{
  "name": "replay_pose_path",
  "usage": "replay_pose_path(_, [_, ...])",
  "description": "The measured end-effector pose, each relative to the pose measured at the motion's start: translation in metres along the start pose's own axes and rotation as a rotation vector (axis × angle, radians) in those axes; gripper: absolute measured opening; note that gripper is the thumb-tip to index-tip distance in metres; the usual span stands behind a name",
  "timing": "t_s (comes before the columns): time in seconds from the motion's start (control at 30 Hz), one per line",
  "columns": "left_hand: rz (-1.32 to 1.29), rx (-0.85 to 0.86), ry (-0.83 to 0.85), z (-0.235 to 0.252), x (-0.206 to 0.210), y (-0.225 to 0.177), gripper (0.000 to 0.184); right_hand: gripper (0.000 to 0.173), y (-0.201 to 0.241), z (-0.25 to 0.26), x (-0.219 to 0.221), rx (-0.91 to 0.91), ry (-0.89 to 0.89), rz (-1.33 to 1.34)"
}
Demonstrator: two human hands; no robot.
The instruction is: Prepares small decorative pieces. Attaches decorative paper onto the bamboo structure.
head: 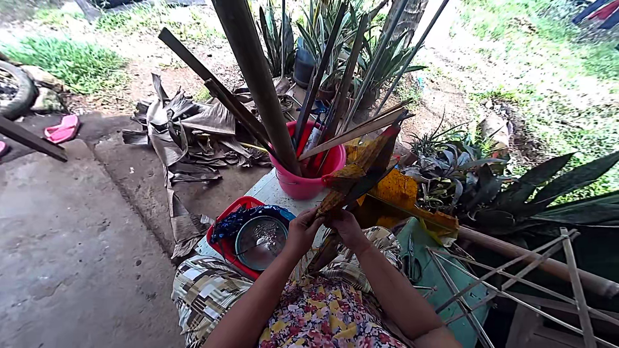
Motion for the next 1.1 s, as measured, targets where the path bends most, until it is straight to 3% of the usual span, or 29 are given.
replay_pose_path(0.13, [0.045,0.011,0.002,0.001,0.001,0.001,0.03,0.01,0.0,0.005,-0.001,0.022,-0.056,0.025])
replay_pose_path(0.3, [0.171,0.113,-0.048,-0.003,0.004,-0.011,0.032,0.012,0.008,0.004,0.004,-0.147,-0.109,-0.005])
replay_pose_path(0.47, [0.224,0.142,-0.06,-0.007,0.012,-0.024,0.048,0.015,0.017,-0.004,0.007,-0.245,-0.175,-0.076])
replay_pose_path(0.63, [0.244,0.126,-0.107,-0.006,0.01,-0.021,0.037,0.019,0.019,-0.006,0.007,-0.309,-0.166,-0.145])
replay_pose_path(0.83, [0.208,-0.05,-0.048,-0.002,0.007,-0.006,0.034,0.006,0.012,0.005,-0.002,-0.21,-0.182,-0.304])
replay_pose_path(1.1, [0.245,-0.011,-0.004,-0.003,0.003,-0.002,0.033,0.011,-0.001,0.026,-0.001,0.063,-0.001,-0.182])
Point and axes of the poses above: each hand's wrist, its own z-axis towards the middle knuckle, its own x-axis out of the palm, y = z × x, the point moved 8 cm from there along z, towards the middle knuckle
